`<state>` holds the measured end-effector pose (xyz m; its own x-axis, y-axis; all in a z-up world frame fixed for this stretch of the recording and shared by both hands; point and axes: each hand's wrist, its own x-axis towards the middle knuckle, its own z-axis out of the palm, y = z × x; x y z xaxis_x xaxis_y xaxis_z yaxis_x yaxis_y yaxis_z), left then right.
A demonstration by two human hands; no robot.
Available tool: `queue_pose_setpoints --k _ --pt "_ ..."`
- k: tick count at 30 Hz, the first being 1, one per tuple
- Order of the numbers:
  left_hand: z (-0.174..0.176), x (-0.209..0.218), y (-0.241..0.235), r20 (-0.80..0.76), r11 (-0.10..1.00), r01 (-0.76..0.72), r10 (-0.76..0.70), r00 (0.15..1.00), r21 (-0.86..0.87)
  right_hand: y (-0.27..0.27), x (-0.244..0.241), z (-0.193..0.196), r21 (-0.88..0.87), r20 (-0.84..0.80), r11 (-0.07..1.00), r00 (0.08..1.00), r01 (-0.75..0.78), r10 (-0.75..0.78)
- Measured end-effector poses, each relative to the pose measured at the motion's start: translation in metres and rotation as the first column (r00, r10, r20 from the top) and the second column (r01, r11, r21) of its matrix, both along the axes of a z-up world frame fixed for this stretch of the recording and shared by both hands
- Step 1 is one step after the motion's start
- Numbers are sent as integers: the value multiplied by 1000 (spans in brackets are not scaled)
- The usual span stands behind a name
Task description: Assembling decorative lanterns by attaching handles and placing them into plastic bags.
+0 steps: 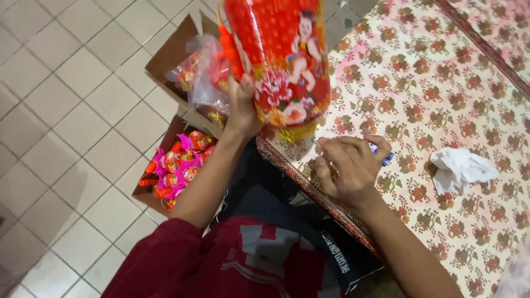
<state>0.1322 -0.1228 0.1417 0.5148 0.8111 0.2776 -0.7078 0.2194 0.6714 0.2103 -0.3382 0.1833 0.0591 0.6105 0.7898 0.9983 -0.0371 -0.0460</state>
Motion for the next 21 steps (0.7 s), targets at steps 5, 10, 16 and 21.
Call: queue_pose_setpoints --k 5,10,16,21 --pt "35 2 -28 -11 986 103 -106 994 -128 16 -19 26 21 -525 997 848 -73 73" --pt "45 5 -35 50 965 132 -123 991 -226 12 -25 24 37 -827 996 557 -76 73" --pt "48 1 -40 3 996 1 -1 1000 -91 1 -19 9 149 -752 988 646 -28 132" --pt "23 9 -55 -133 986 -164 168 977 42 9 -23 30 -33 -811 992 583 -119 43"
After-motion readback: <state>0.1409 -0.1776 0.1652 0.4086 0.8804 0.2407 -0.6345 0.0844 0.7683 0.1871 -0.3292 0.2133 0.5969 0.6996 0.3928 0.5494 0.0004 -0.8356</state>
